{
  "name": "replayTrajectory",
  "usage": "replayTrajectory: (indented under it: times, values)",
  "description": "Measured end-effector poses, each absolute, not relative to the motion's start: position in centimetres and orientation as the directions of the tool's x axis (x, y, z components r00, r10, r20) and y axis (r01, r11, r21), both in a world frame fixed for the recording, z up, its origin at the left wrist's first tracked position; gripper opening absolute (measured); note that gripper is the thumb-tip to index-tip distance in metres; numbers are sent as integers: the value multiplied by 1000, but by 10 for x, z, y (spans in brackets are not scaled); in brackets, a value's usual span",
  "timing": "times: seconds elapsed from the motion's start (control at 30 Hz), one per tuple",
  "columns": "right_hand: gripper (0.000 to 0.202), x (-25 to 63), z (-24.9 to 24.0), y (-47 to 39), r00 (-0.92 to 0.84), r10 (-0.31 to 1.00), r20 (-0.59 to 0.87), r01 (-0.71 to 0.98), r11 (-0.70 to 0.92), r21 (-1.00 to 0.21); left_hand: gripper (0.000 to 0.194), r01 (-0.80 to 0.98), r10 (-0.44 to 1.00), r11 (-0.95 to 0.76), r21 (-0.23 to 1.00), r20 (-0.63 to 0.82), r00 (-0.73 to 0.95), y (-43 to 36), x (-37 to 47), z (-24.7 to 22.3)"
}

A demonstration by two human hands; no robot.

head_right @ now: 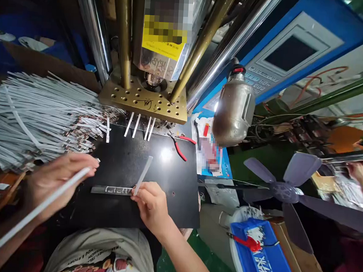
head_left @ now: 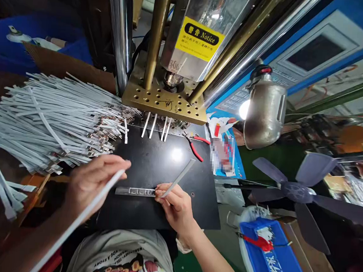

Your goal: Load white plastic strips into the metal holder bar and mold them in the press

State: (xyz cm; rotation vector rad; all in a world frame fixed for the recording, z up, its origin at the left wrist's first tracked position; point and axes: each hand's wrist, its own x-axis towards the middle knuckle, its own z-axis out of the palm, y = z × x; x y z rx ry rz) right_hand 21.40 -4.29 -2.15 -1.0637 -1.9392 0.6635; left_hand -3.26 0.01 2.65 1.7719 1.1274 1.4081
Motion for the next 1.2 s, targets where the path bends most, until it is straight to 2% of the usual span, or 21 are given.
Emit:
replayTrajectory:
  times: [0.07,0.13,0.23,0.33,0.5,0.6,0.67,0.73,0.83,0.9,1.0,1.07,1.13,1.2]
  values:
    - [15,213,-22,-42,-327,850,414,422,523,-740,25,376,819,-574,727,518,249,-16,-26,3]
    - [15,213,-22,-41,-347,847,402,431,525,-734,27,409,758,-653,638,544,361,-27,-19,-12]
    - [15,210,-21,-37,-404,839,364,448,529,-721,20,427,728,-685,590,544,417,-32,-11,-19]
    - [14,206,-22,-34,-440,825,354,447,544,-710,15,478,750,-660,580,473,461,-30,-10,-14]
    - [17,201,-27,-29,-478,798,367,464,584,-666,17,566,715,-699,436,438,545,-28,-13,-6]
    - [20,201,-24,-22,-529,781,331,471,595,-651,17,603,751,-660,449,396,528,-29,-12,-9]
    - [20,205,-15,-12,-587,759,280,451,595,-665,17,611,769,-639,467,387,508,-30,-13,-12]
    - [23,209,1,4,-697,699,162,426,585,-690,16,598,773,-634,490,379,509,-30,-17,-13]
    - [41,206,24,34,-832,553,-44,436,603,-668,19,591,760,-649,479,383,524,-28,-33,-8]
    - [45,189,30,54,-839,537,-90,476,643,-600,22,682,758,-646,343,392,521,-23,-49,-4]
    - [28,144,21,76,-801,598,-25,522,678,-517,23,809,748,-588,-4,377,545,-12,-73,0]
    - [19,109,11,82,-802,597,7,520,705,-483,24,790,707,-596,-144,373,601,-5,-84,1]
    - [13,82,6,84,-816,578,-4,525,740,-421,25,742,652,-657,-136,393,649,0,-91,2]
    - [14,73,7,82,-818,575,-33,553,769,-320,23,707,639,-707,14,441,630,3,-95,6]
